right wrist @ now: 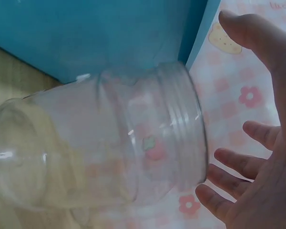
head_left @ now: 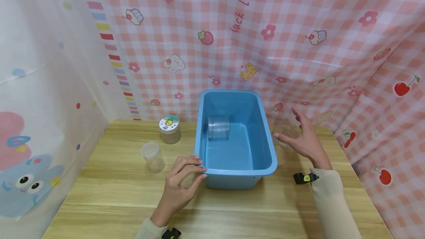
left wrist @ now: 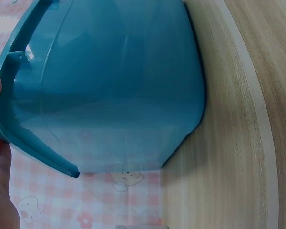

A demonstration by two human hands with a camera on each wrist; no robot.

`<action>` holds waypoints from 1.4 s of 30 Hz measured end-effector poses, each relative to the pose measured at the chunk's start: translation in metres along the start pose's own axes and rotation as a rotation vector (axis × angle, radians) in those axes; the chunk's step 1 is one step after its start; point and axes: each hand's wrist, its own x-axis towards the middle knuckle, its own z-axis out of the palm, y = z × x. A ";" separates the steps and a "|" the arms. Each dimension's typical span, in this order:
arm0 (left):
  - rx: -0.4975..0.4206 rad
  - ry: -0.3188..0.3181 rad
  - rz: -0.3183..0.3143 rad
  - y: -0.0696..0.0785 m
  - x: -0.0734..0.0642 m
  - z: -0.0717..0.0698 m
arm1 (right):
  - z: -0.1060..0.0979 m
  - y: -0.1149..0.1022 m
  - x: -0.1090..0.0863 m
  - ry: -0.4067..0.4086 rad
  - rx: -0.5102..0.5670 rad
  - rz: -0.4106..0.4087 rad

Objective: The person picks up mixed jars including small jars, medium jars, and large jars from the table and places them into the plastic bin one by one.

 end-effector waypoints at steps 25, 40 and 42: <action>0.004 0.003 -0.008 0.000 -0.001 -0.001 | 0.021 0.037 -0.018 -0.058 0.108 0.112; -0.006 0.004 0.002 0.001 0.000 0.000 | 0.035 0.055 -0.021 -0.058 0.183 0.116; -0.005 0.003 -0.001 0.001 0.000 0.000 | 0.037 0.056 -0.021 -0.060 0.190 0.113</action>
